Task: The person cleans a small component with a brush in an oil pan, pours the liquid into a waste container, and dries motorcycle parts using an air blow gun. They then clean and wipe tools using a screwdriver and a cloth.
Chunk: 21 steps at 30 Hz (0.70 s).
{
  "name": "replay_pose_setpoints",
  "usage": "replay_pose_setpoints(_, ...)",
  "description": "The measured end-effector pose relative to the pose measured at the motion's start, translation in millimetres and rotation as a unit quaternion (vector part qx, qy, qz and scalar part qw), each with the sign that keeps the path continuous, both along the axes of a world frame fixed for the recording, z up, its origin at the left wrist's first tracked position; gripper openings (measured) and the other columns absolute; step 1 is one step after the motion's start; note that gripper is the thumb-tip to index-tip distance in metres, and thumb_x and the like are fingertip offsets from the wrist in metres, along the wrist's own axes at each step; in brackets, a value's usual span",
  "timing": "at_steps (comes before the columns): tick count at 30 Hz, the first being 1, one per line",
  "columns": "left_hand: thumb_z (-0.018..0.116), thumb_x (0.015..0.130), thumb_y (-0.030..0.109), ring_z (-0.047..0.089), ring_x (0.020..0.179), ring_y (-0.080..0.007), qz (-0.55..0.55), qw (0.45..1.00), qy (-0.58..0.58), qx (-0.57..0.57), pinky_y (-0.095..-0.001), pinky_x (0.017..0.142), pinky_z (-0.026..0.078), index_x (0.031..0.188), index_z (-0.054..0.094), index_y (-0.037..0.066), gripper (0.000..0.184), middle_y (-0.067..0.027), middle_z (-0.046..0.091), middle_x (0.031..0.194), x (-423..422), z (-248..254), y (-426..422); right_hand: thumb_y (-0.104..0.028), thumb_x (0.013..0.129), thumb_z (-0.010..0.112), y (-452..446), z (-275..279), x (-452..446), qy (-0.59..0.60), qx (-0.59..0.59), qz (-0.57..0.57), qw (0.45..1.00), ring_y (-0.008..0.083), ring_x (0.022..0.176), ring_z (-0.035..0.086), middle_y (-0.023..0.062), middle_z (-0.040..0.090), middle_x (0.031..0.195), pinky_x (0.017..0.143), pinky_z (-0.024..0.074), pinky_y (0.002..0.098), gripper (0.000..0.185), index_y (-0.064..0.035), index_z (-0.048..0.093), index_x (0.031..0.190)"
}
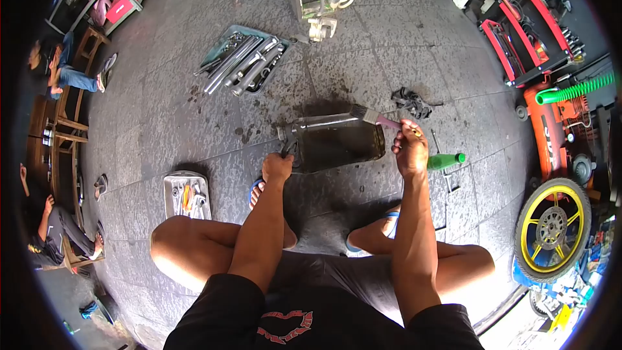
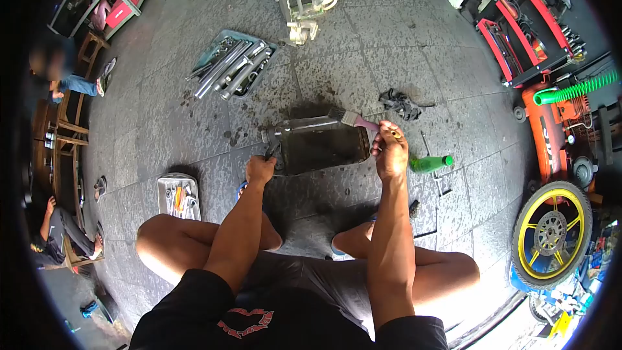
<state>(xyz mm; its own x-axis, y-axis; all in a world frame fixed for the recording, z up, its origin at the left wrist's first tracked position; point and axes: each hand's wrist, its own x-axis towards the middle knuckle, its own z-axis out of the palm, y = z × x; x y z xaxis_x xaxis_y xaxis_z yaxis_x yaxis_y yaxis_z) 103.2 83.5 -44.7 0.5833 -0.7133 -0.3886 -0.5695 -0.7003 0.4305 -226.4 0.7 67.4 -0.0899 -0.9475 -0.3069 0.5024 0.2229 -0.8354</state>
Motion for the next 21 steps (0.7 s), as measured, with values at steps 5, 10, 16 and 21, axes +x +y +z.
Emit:
replay_pose_setpoints(5,0.067,0.077,0.040,0.066,0.101,-0.0385,0.022,1.000,0.003,-0.006,-0.0457,0.088,0.053,0.099,0.073,0.004,0.043,-0.0217,0.070,0.101,-3.1,15.0,-4.2,-0.017,0.095,0.059,2.2,-0.5,-19.1,-0.083,0.003,0.007,0.997,0.0117,0.058,0.050,-0.0007,0.054,0.072,0.051,0.0405,0.0268,0.018,-0.0097,0.058,0.111)
replay_pose_setpoints(10,0.067,0.075,0.044,0.066,0.102,-0.0375,0.041,0.999,0.008,-0.005,-0.0448,0.088,0.053,0.098,0.073,0.006,0.045,-0.0211,0.070,0.102,-4.3,20.8,-8.2,-0.024,0.088,0.061,11.8,-80.7,-35.0,0.607,-0.075,-0.032,0.790,0.0216,0.071,0.064,0.0109,0.067,0.075,0.067,0.0514,0.0354,0.023,-0.0027,0.070,0.085)
replay_pose_setpoints(16,0.069,0.075,0.048,0.065,0.106,-0.0366,-0.003,1.000,0.000,0.029,-0.0445,0.090,0.052,0.102,0.072,0.005,0.052,-0.0214,0.069,0.108,-2.9,29.5,-12.4,-0.019,0.091,0.062,6.0,-46.7,-14.9,0.334,-0.051,0.016,0.941,0.0078,0.049,0.047,-0.0012,0.055,0.064,0.044,0.0391,0.0249,0.018,-0.0047,0.065,0.100)
replay_pose_setpoints(21,0.070,0.073,0.058,0.064,0.109,-0.0353,-0.014,0.999,0.031,0.038,-0.0434,0.092,0.051,0.106,0.071,0.004,0.064,-0.0209,0.068,0.112,1.3,31.0,-16.6,-0.019,0.092,0.062,0.6,-23.2,-15.9,0.287,-0.010,0.007,0.958,0.0076,0.050,0.048,-0.0012,0.055,0.066,0.045,0.0399,0.0237,0.019,-0.0042,0.064,0.103)
